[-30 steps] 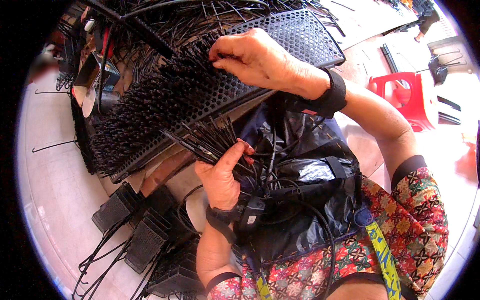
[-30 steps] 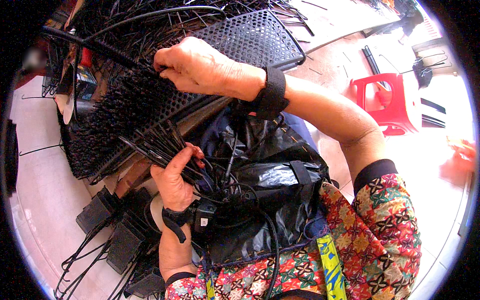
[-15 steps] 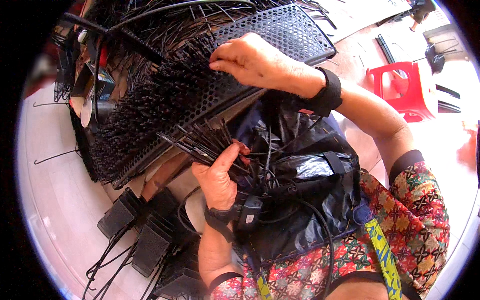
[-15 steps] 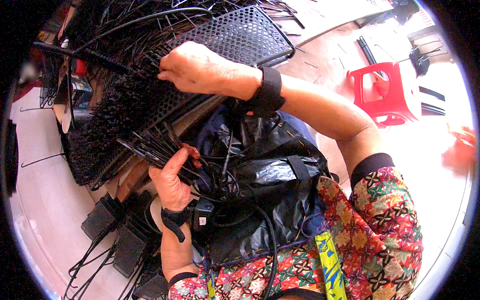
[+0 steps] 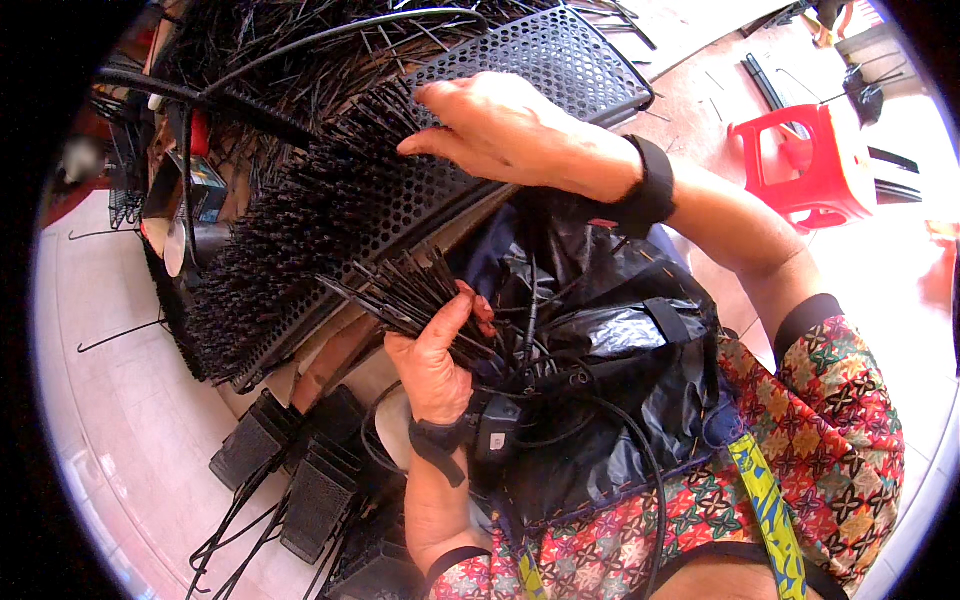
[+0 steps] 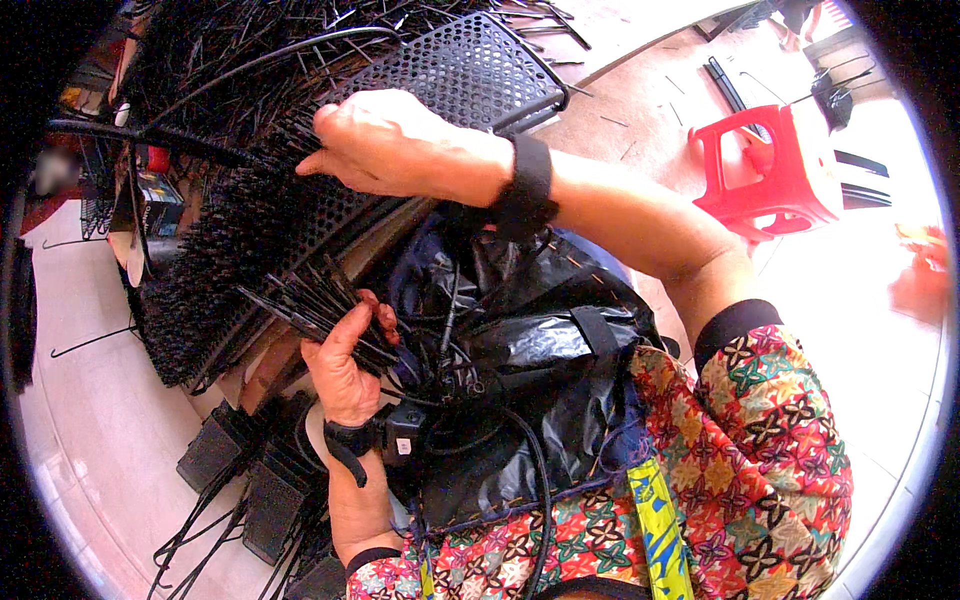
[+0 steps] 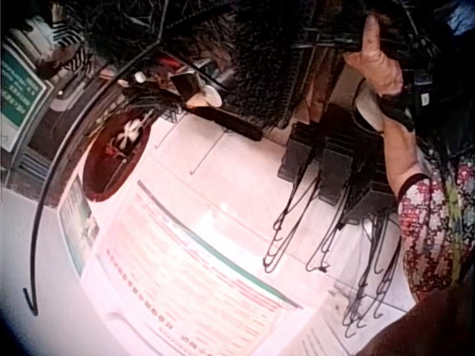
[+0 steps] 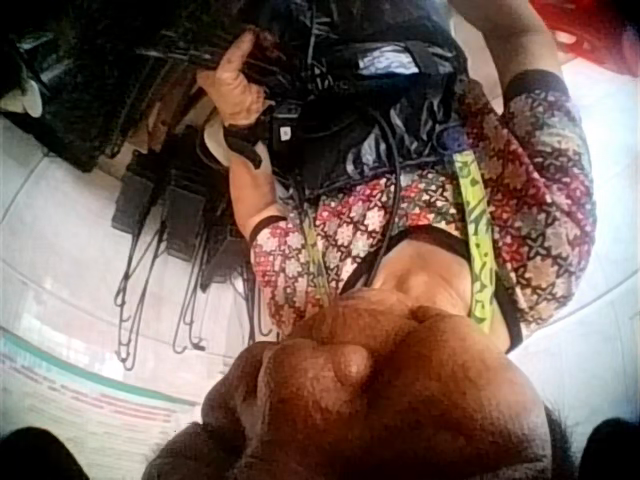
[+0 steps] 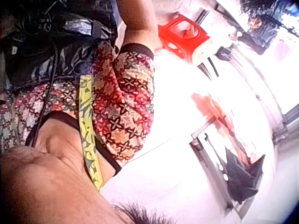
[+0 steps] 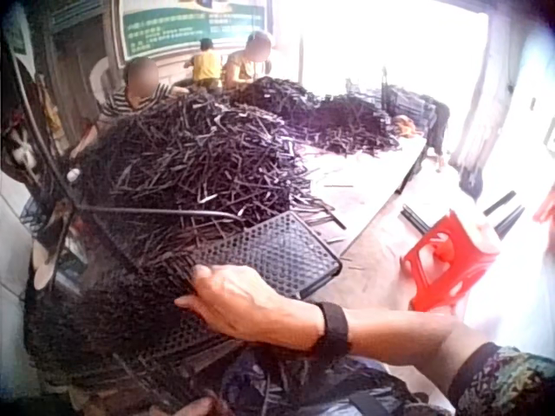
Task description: The person inserts black plastic hanger hooks into a perforated black plastic board. They repeatedly pick up hooks from a pile and push them into the holes of the board, working continuously with both hands.
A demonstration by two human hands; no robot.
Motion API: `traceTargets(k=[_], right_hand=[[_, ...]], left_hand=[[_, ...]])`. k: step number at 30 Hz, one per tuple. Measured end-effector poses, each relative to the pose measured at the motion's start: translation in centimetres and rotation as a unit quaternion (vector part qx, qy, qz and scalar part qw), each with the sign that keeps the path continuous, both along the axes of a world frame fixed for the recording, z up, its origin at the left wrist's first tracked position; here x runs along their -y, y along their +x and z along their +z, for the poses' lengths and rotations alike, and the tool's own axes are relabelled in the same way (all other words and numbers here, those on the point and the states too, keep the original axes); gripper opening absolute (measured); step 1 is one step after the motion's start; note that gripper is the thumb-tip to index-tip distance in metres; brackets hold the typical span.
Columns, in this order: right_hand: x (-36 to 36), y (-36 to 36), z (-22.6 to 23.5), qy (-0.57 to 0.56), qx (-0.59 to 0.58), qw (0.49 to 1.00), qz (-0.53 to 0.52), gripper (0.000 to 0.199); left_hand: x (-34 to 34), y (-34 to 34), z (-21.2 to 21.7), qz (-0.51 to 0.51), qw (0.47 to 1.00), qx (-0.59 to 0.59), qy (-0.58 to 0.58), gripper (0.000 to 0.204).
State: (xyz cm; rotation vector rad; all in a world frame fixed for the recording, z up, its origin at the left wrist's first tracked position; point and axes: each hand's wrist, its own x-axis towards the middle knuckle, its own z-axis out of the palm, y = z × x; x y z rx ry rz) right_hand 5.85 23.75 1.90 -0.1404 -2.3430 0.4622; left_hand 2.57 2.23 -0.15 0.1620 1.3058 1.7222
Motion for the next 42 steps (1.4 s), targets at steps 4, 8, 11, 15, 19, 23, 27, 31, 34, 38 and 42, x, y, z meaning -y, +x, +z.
traceTargets(k=[4,8,11,15,19,23,27,31,34,38,42], right_hand=[[3.2,2.8,1.3,-0.222,0.049,0.974,0.026,0.039],[7.1,4.2,-0.6,-0.482,0.151,0.847,0.165,0.028],[8.3,4.4,-0.9,-0.622,0.152,0.747,0.179,0.013],[8.2,4.7,-0.2,-0.642,0.132,0.741,0.145,0.008],[7.7,5.4,-0.3,-0.673,0.087,0.724,0.122,0.006],[6.3,6.0,-0.5,-0.624,0.032,0.775,0.092,0.007],[2.4,5.2,2.3,-0.651,-0.087,0.754,-0.025,0.012],[-1.2,3.2,0.7,-0.530,-0.195,0.825,-0.030,0.016],[-1.0,1.9,0.8,-0.469,-0.185,0.862,-0.049,0.017],[-0.8,0.5,0.7,-0.501,-0.214,0.838,-0.022,0.018],[-0.5,-0.4,0.0,-0.493,-0.211,0.843,-0.038,0.016]], left_hand=[[0.1,-0.3,-0.2,-0.009,0.999,0.033,0.001,0.015],[-0.3,0.1,0.2,0.014,0.999,-0.006,0.033,0.020],[-0.4,0.3,0.5,-0.003,0.999,-0.044,0.032,0.022],[-0.5,0.5,0.8,-0.002,0.998,-0.053,0.025,0.024],[-0.3,0.6,0.4,0.006,1.000,-0.028,-0.006,0.023],[-0.5,0.9,1.0,0.018,0.999,-0.036,-0.030,0.014],[0.0,0.1,0.5,-0.009,0.999,-0.017,-0.030,0.010],[0.0,0.2,0.3,-0.003,1.000,0.003,-0.022,0.010],[0.1,0.1,0.2,0.007,1.000,-0.004,-0.024,0.011],[0.1,0.1,0.4,0.018,1.000,-0.005,-0.025,0.012],[0.1,0.0,0.2,0.021,1.000,0.008,-0.017,0.011]])
